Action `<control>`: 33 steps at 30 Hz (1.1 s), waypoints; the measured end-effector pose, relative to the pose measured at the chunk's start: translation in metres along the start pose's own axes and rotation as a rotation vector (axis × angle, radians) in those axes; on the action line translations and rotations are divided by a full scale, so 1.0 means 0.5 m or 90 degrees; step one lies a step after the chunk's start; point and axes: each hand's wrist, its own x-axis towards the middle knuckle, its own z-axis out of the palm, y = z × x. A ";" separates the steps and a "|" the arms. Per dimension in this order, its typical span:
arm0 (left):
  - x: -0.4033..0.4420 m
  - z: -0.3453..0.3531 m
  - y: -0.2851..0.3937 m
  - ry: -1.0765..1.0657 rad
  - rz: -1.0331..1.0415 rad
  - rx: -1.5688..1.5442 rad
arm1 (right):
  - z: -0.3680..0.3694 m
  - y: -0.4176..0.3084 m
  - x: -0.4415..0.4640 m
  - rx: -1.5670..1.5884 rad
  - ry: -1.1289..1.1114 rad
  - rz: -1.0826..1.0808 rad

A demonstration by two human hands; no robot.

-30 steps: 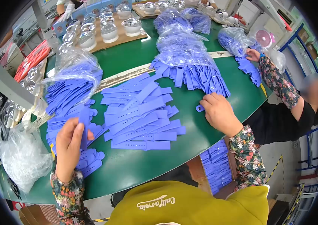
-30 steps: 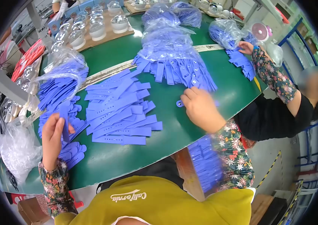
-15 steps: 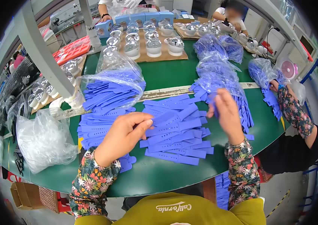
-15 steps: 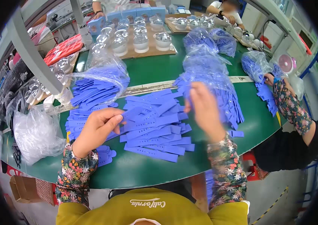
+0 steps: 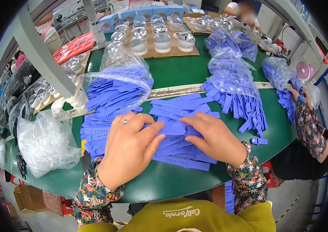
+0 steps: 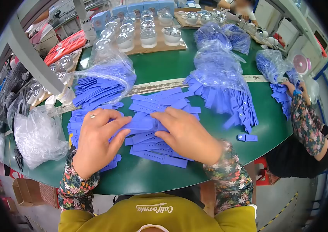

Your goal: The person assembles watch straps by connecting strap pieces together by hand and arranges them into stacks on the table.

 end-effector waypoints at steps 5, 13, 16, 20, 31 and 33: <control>-0.008 0.002 0.005 -0.057 -0.009 -0.011 | 0.016 -0.005 -0.003 -0.077 0.058 -0.039; -0.012 0.001 -0.010 -0.220 -0.165 -0.138 | 0.033 -0.010 -0.003 -0.165 0.063 -0.167; -0.014 0.010 -0.014 -0.237 -0.186 -0.151 | 0.046 -0.011 -0.003 -0.182 0.078 -0.203; -0.012 0.029 -0.012 -0.213 -0.206 -0.226 | 0.048 -0.010 0.003 -0.192 0.095 -0.225; -0.013 0.030 -0.043 -0.235 -0.188 -0.304 | 0.036 -0.004 0.010 -0.117 0.103 -0.211; -0.014 0.036 -0.043 -0.221 -0.177 -0.304 | 0.038 -0.004 0.010 -0.104 0.101 -0.210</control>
